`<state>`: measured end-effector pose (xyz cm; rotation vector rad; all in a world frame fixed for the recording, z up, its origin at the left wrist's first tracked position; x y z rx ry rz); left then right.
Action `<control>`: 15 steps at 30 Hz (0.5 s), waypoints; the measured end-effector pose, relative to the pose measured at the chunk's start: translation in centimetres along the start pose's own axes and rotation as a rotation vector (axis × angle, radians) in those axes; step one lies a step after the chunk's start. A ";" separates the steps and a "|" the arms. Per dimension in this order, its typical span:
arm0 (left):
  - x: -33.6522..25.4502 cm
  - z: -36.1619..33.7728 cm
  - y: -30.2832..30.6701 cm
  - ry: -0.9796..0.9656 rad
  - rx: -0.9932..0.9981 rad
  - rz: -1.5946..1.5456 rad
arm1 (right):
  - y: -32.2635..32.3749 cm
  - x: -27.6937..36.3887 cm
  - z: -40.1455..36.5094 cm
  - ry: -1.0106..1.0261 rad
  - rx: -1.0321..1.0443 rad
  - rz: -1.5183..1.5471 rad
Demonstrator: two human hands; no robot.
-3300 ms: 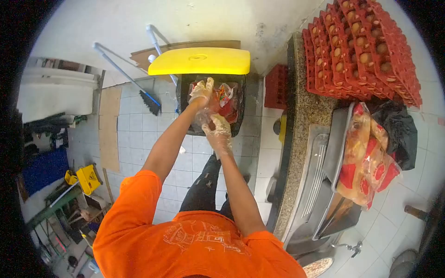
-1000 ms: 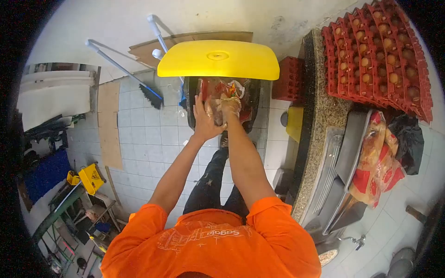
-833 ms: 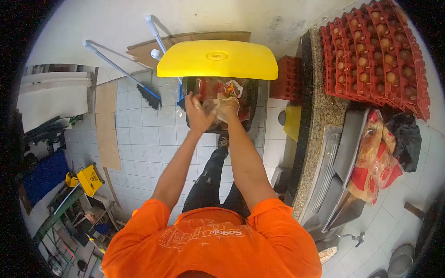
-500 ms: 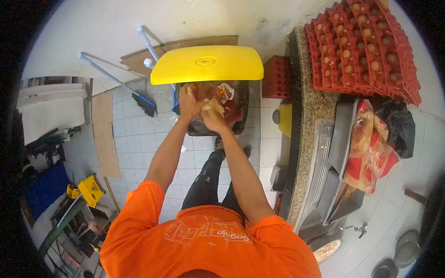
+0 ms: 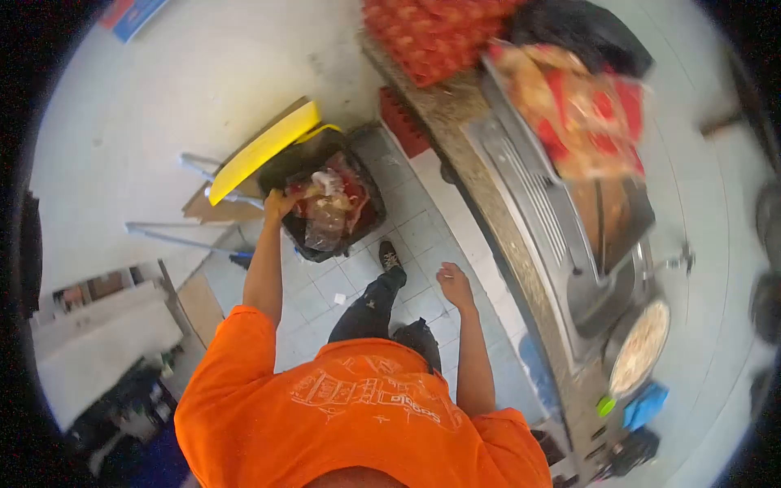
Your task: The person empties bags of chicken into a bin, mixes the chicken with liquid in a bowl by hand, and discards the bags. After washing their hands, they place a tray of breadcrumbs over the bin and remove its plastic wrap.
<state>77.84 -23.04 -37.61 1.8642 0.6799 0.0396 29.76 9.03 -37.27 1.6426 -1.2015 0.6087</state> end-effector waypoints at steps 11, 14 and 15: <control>-10.4 -26.1 -16.7 -0.717 0.388 0.486 | -13.7 -22.1 -43.5 -0.863 -0.992 0.991; -14.9 -37.8 -24.1 -1.219 0.418 0.716 | -23.2 -23.0 -55.6 -0.956 -1.305 1.276; -15.1 -40.9 -26.4 -1.207 0.475 0.682 | -27.1 -22.7 -59.3 -0.952 -1.403 1.369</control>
Point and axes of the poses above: each hand's wrist, its own z-axis towards the middle knuckle, its own y-axis out of the back of the hand, x = y × z, the point moved 7 cm from there along z, towards the middle knuckle, and after that the axes turned 6 degrees about y, right-handed, at the moved point
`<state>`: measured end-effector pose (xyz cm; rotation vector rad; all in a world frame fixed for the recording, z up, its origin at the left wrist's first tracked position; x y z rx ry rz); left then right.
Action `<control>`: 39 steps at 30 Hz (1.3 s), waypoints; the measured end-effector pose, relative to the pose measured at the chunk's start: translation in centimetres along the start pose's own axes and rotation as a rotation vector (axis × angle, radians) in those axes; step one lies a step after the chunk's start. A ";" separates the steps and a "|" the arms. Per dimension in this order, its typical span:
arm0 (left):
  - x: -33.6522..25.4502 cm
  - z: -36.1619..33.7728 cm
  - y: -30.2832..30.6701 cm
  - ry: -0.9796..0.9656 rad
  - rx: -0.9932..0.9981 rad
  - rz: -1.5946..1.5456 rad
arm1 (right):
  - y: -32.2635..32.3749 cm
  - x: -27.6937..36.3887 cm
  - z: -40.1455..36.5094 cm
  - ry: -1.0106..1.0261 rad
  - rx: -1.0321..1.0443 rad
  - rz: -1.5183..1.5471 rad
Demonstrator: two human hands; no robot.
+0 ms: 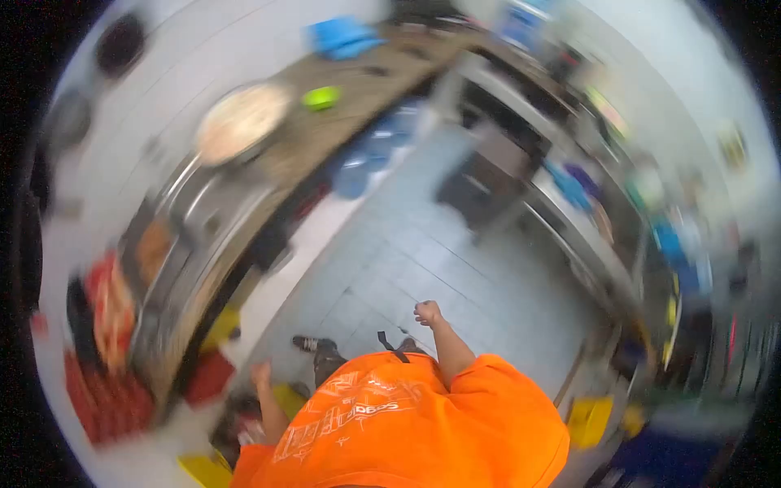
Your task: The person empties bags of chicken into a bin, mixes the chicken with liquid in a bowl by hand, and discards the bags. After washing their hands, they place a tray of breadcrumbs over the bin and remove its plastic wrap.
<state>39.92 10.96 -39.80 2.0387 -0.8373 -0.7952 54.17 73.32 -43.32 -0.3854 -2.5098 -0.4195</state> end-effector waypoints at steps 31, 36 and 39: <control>-83.3 -87.2 -51.0 -0.643 2.099 0.565 | 66.5 -25.0 -18.5 -0.008 -1.157 1.018; -83.9 -98.5 -56.0 -0.393 2.252 0.527 | 84.9 -20.6 -21.8 0.182 -1.261 0.917; -82.7 -104.7 -60.6 -0.252 2.295 0.461 | 97.4 -21.2 -18.8 0.328 -1.209 0.880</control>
Point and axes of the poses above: each hand's wrist, its own z-axis towards the middle knuckle, its own y-axis out of the back of the hand, x = y × z, the point moved 7 cm from there along z, towards the middle knuckle, and after that the axes turned 6 degrees about y, right-handed, at the moved point
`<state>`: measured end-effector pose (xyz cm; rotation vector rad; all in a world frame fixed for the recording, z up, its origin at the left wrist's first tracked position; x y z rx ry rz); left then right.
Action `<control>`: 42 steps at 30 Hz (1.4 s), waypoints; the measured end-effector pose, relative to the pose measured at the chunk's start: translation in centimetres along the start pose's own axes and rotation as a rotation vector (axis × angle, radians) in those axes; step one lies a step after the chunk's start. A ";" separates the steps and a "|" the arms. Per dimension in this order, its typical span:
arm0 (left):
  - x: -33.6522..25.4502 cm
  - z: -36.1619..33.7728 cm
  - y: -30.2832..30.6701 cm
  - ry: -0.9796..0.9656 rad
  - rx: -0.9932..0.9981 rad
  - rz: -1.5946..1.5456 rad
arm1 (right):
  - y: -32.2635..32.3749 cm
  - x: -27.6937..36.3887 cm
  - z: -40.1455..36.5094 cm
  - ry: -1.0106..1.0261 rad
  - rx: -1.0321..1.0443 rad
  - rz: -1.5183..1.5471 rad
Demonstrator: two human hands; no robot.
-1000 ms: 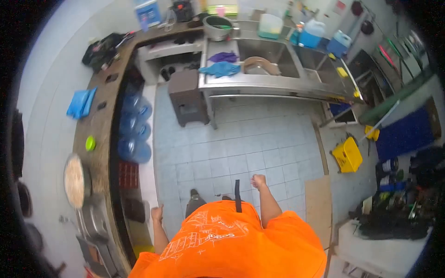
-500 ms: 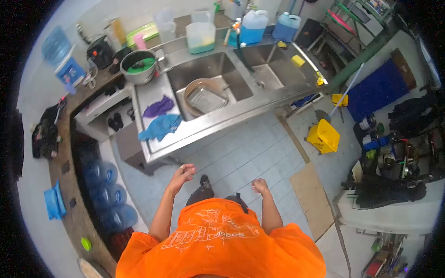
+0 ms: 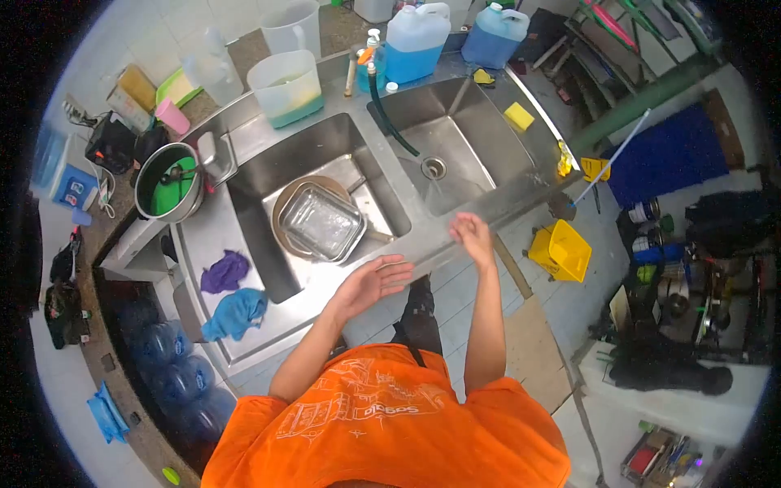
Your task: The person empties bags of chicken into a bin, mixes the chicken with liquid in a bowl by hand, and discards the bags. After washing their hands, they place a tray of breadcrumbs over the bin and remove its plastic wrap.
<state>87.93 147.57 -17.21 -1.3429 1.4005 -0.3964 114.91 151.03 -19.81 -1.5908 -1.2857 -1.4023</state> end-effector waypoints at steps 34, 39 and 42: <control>-2.3 47.5 21.3 -0.530 -0.314 -1.248 | -9.6 -19.6 36.3 -0.222 0.876 -1.010; -3.3 47.1 25.5 -0.313 -0.882 -0.835 | -7.1 -20.3 30.4 -0.321 0.841 -0.191; -2.1 47.7 26.7 -0.042 -1.138 -0.493 | -4.2 -20.2 29.4 -0.796 0.549 0.300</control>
Point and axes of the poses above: each hand's wrist, its own z-axis towards the middle knuckle, its own y-axis out of the back of the hand, x = y × z, the point moved 7 cm from there along z, towards the middle knuckle, and after that the axes turned 6 degrees about y, right-handed, at the moved point
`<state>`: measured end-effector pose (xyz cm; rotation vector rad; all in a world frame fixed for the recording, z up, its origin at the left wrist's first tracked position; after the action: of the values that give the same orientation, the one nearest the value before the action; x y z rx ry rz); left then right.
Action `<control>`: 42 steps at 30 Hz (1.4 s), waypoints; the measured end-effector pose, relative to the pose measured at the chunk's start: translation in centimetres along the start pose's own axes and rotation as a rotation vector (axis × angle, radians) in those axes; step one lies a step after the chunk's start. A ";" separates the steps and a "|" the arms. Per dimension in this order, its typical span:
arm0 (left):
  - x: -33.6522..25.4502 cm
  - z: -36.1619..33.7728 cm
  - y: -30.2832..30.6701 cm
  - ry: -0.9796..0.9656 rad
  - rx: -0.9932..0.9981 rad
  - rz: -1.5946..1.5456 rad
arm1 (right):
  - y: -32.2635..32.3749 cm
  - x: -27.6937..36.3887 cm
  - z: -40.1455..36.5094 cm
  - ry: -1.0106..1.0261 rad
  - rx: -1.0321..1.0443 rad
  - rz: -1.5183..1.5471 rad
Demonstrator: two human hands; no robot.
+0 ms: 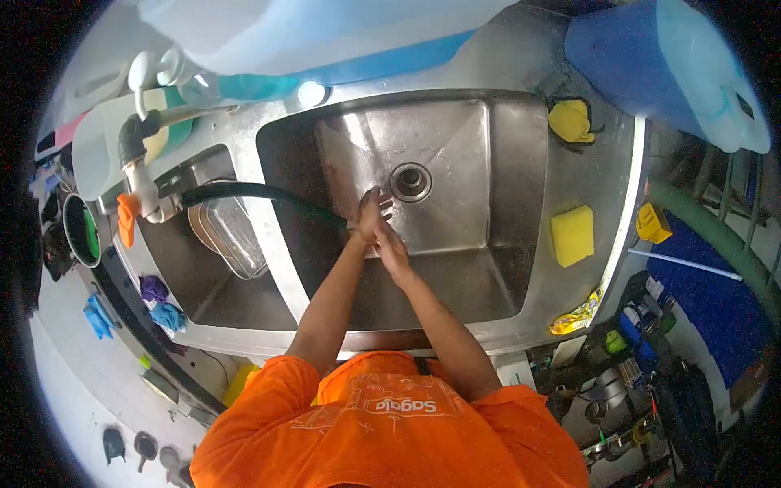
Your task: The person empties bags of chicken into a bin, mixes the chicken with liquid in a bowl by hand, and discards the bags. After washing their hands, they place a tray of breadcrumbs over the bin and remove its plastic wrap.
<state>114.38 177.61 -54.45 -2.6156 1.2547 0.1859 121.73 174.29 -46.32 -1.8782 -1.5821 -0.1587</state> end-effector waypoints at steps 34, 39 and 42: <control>-1.1 -6.8 0.4 0.061 0.287 -0.552 | -0.4 -3.9 10.3 0.447 -0.004 -0.971; -2.4 -12.1 1.2 -0.026 0.307 -0.412 | -6.3 4.7 11.4 0.176 0.039 -1.705; -1.8 -11.4 2.9 -0.008 0.122 -0.329 | -7.1 -0.4 14.0 0.138 0.273 -1.831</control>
<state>111.14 174.21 -43.52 -2.6620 0.7880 0.0586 110.71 182.07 -54.40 0.2430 -2.4722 -0.7307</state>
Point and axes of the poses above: each hand's wrist, its own z-axis towards the middle knuckle, its own y-axis out of the back of the hand, x = y × z, the point moved 7 cm from there along z, towards the middle knuckle, and after that the axes turned 6 degrees about y, right-handed, at the moved point
